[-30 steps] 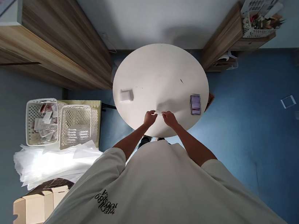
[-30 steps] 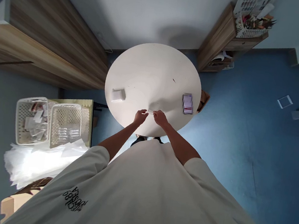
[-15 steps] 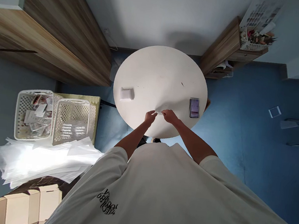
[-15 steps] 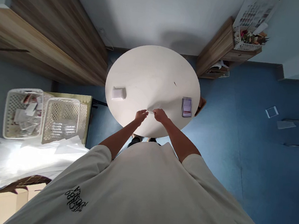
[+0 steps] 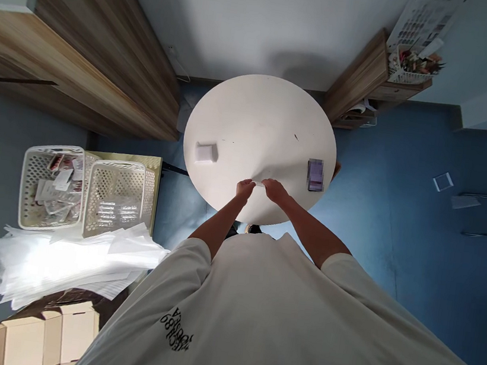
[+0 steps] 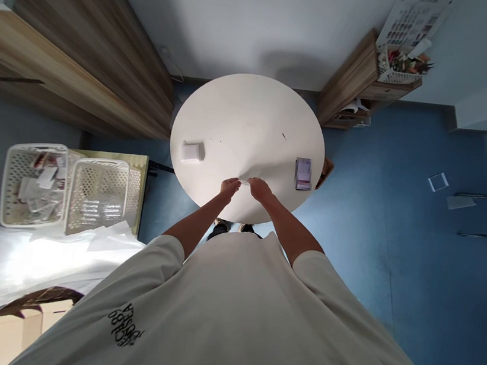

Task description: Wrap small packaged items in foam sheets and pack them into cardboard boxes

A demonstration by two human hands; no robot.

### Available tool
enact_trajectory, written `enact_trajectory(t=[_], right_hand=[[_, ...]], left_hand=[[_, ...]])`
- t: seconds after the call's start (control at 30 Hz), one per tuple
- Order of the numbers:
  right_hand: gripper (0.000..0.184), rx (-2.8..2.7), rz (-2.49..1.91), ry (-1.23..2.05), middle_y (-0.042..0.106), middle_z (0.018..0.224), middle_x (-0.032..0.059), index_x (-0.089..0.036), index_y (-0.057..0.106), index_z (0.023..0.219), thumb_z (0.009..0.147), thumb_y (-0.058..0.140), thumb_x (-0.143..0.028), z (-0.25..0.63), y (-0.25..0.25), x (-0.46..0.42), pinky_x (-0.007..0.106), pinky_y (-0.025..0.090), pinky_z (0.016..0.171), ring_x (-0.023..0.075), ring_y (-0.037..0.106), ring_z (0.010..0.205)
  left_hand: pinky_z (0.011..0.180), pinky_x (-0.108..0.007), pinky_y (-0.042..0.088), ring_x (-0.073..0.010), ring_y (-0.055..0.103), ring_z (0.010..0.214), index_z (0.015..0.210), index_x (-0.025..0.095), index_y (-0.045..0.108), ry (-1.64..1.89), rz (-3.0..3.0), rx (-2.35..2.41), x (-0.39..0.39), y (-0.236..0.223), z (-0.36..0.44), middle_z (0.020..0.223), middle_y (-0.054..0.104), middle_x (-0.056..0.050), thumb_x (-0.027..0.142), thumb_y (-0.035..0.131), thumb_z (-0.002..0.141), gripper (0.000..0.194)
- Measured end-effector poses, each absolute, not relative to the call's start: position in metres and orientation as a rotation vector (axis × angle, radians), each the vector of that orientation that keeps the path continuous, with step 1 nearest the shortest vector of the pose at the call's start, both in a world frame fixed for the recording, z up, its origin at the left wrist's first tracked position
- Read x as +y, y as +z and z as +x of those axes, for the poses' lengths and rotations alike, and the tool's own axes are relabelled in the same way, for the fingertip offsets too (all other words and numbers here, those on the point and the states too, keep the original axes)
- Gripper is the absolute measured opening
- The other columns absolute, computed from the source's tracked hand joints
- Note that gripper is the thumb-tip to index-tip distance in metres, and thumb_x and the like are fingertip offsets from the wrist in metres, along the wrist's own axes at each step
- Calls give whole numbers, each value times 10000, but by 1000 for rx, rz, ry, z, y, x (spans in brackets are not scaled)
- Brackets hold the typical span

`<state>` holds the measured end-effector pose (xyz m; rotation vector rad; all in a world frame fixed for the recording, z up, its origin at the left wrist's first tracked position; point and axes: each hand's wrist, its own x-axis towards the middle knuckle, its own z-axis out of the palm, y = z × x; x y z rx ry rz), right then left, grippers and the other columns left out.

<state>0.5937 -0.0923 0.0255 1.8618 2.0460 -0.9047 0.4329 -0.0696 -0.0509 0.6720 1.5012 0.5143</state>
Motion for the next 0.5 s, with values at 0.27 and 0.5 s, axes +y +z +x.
enact_trajectory(t=[0.27, 0.5], right_hand=[[475, 2012, 1935, -965, 723, 1265, 168, -142, 657, 1358, 1012, 351, -30, 591, 22, -97, 330, 508, 870, 258, 688, 1054], [482, 2003, 1987, -998, 714, 1291, 183, -143, 652, 1384, 1023, 353, -31, 591, 21, -98, 346, 512, 908, 275, 689, 1095]], left_hand=[[818, -341, 550, -188, 679, 858, 1212, 149, 756, 522, 689, 1465, -70, -45, 431, 884, 731, -62, 241, 777, 752, 470], [818, -348, 551, -183, 677, 854, 1044, 208, 747, 480, 710, 1480, -68, -25, 439, 825, 689, -36, 333, 707, 831, 250]])
